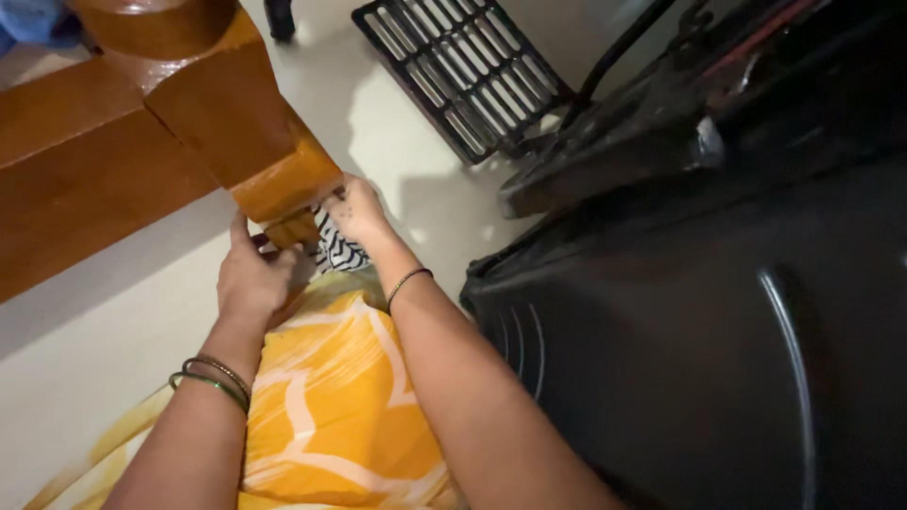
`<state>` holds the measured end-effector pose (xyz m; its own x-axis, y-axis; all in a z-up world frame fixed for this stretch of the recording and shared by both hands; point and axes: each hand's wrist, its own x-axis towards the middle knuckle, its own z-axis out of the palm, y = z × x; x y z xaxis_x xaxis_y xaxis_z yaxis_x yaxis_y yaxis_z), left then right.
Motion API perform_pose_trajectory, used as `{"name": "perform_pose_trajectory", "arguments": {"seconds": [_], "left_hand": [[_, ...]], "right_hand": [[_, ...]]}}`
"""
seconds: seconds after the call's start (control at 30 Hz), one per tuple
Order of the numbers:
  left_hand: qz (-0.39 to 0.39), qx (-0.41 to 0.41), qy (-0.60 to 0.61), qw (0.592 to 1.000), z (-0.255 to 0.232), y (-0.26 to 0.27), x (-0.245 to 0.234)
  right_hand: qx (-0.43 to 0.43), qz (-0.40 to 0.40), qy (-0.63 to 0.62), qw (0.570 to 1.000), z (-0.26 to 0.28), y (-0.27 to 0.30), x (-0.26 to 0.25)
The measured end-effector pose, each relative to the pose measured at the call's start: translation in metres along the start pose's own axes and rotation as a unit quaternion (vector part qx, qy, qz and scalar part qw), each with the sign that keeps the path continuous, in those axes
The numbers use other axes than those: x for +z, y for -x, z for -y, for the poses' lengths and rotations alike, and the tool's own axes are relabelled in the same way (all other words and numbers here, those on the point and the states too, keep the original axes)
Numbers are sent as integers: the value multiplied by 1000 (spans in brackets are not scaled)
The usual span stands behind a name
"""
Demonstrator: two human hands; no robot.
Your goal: The person wipes the wooden bed frame with a striped cloth, then cleans the side of a black UPS unit using the cloth and a yellow toothbrush. The person dips the cloth and toothbrush into a pink bucket of water during the process.
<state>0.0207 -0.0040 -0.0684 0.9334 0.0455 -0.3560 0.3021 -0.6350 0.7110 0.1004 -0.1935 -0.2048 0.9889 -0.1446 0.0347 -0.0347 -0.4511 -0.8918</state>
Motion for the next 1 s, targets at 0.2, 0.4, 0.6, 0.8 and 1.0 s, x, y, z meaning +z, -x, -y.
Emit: {"name": "perform_pose_trajectory", "arguments": {"seconds": [0.2, 0.4, 0.6, 0.8, 1.0], "left_hand": [[-8, -20, -7, 1000, 2, -3, 6], [-7, -22, 0, 1000, 3, -7, 7], [16, -25, 8, 1000, 0, -2, 0], [27, -25, 10, 999, 1, 5, 1], [14, 3, 27, 1000, 10, -5, -1]], "right_hand": [[74, -18, 138, 987, 12, -5, 2], [-10, 64, 7, 998, 1, -39, 22], [-85, -34, 278, 956, 4, -40, 26], [105, 85, -66, 989, 23, -51, 14], [182, 184, -451, 854, 30, -71, -2]]}}
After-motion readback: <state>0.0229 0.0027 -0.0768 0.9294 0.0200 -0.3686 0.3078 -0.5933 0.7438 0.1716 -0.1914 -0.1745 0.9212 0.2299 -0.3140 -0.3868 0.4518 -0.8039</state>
